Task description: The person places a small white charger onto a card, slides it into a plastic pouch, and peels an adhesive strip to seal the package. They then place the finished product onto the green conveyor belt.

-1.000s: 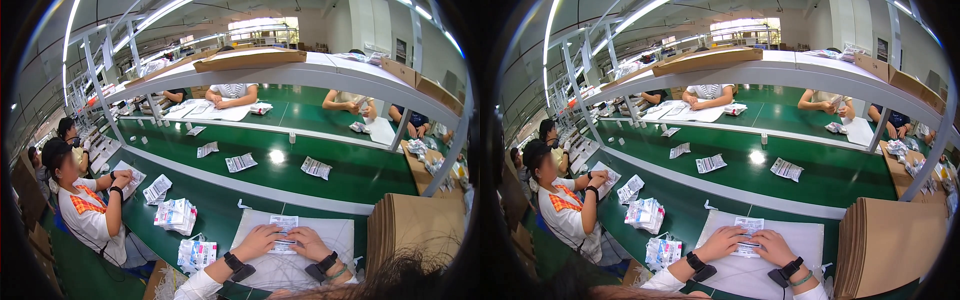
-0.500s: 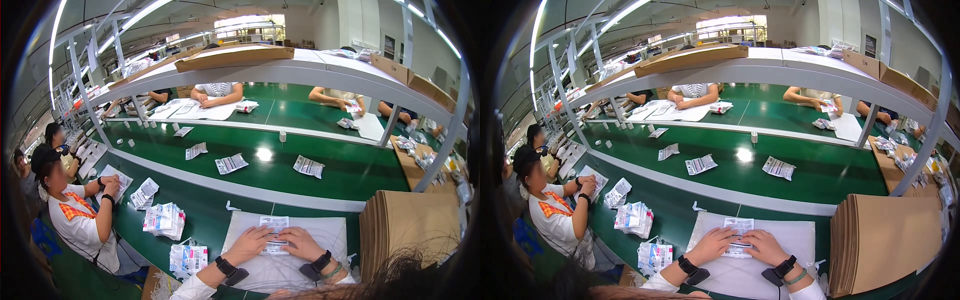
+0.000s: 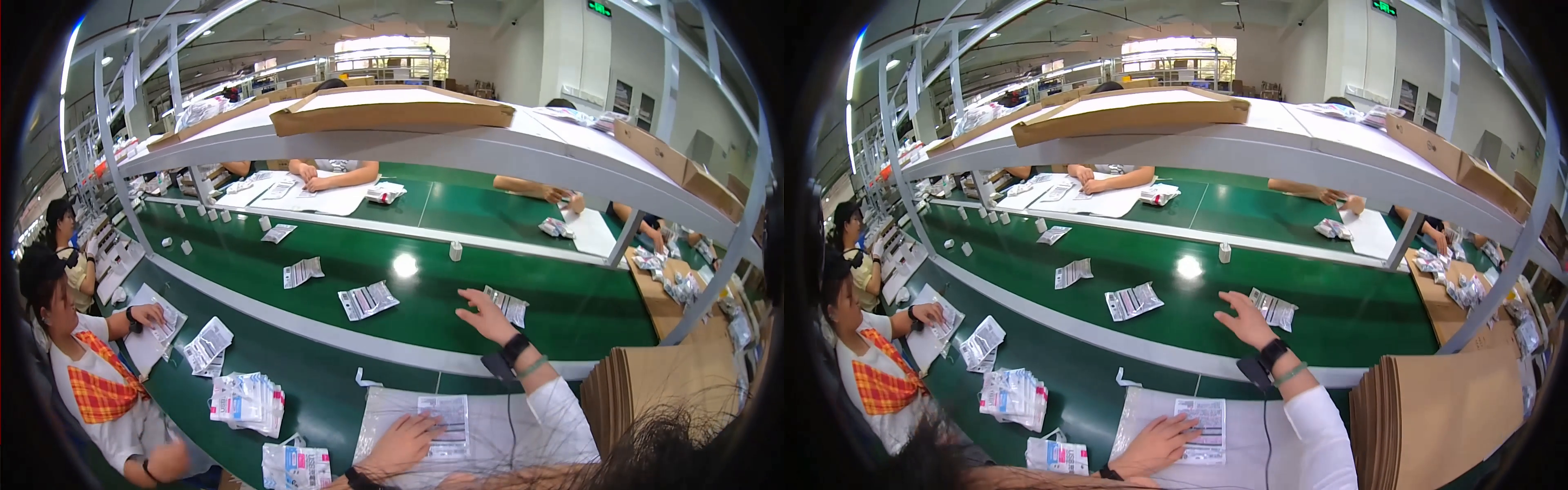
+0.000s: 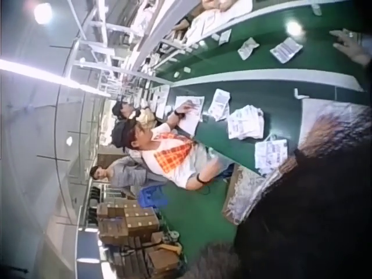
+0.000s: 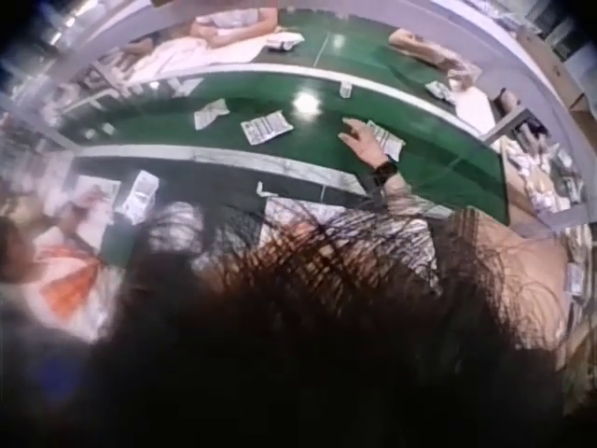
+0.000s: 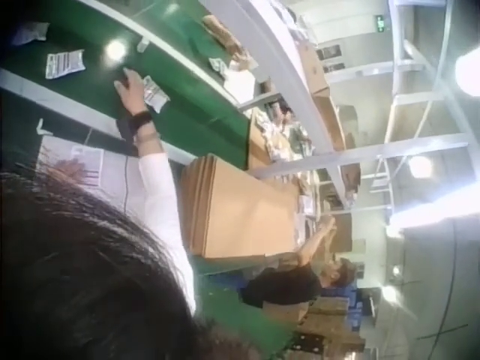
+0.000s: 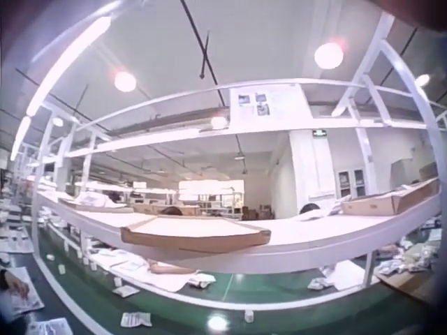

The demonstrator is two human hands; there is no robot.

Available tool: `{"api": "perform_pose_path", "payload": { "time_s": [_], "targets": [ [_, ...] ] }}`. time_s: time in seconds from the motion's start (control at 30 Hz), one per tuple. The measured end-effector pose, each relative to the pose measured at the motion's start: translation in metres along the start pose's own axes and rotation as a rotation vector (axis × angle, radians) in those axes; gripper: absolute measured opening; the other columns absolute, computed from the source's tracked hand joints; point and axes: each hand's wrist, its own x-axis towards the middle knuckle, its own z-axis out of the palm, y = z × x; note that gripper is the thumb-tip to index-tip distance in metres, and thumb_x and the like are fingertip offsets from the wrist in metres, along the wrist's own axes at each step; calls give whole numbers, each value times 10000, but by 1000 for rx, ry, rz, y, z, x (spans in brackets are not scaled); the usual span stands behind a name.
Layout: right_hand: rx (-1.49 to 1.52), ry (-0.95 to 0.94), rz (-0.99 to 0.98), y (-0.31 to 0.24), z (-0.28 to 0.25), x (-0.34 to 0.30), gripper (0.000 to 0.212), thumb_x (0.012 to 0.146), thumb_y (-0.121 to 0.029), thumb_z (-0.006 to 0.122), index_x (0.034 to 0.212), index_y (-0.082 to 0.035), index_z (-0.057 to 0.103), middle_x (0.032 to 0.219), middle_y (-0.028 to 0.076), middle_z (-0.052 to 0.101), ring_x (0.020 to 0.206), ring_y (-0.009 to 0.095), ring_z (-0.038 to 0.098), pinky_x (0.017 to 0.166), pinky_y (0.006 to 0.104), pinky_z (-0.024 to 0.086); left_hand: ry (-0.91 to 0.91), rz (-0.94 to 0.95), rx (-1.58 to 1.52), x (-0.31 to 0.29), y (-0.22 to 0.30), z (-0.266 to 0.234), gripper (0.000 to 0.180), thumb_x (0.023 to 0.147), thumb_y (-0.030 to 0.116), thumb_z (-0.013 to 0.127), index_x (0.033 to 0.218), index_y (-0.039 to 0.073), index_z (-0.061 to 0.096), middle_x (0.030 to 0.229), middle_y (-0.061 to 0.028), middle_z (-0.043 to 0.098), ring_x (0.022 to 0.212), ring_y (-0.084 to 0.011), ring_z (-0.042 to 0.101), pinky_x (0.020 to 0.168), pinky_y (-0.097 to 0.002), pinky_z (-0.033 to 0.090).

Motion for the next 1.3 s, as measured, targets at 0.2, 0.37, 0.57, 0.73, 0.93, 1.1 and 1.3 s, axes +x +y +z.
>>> {"api": "perform_pose_path", "payload": {
  "time_s": [0.2, 0.37, 0.57, 0.73, 0.93, 1.1, 1.3],
  "targets": [
    [-546, 126, 163, 96, 13, 123, 635, 872, -500, 675, 1411, -193, 535, 1535, 285, 313, 1322, 462, 440, 1091, 499, 406, 46, -36, -54, 1, -7, 6, 463, 904, 187, 570, 1366, 192, 545, 1501, -5, 462, 1401, -224, 407, 1130, -435, 338],
    [-575, 260, 275, 134, 28, 186, 582, 832, -469, 724, 1360, -263, 594, 1549, 294, 288, 1312, 488, 437, 1080, 491, 417, 65, -107, -78, -6, -7, 9, 471, 909, 186, 568, 1378, 190, 532, 1502, -13, 460, 1398, -231, 411, 1130, -439, 337],
    [-504, 337, 189, 171, 4, 210, 519, 867, -371, 710, 1354, -230, 601, 1426, 243, 466, 1199, 404, 552, 1024, 445, 464, 83, -104, -73, -5, -6, 9, 481, 915, 184, 565, 1393, 188, 517, 1504, -22, 458, 1394, -239, 415, 1130, -445, 335],
    [-136, 360, 130, 112, -9, 176, 447, 894, -261, 694, 1326, -180, 615, 1162, 150, 626, 1021, 251, 638, 896, 361, 514, 88, -50, -49, -8, -5, 9, 489, 919, 182, 563, 1405, 186, 505, 1505, -30, 456, 1391, -246, 419, 1130, -450, 334],
    [372, 311, -145, -38, -25, 58, 395, 840, -122, 749, 1224, -91, 663, 991, 96, 649, 923, 136, 633, 799, 299, 520, 83, 6, -1, -6, -9, 9, 482, 916, 177, 565, 1396, 185, 514, 1499, -26, 464, 1389, -241, 424, 1125, -453, 341],
    [177, 128, -33, -105, -28, -55, 476, 841, -7, 734, 1293, -58, 593, 1109, 47, 635, 968, 118, 630, 799, 276, 525, 107, -9, 14, -4, -15, 8, 466, 891, 153, 584, 1355, 192, 557, 1470, -4, 497, 1353, -232, 465, 1107, -456, 364],
    [-9, 104, -136, -118, -14, -180, 557, 848, -56, 748, 1354, -39, 518, 1146, 64, 631, 986, 131, 627, 820, 255, 525, 40, 17, 206, 16, 10, -8, 470, 851, 135, 620, 1315, 199, 590, 1439, 8, 527, 1296, -239, 514, 1063, -460, 410]
  ]
}}
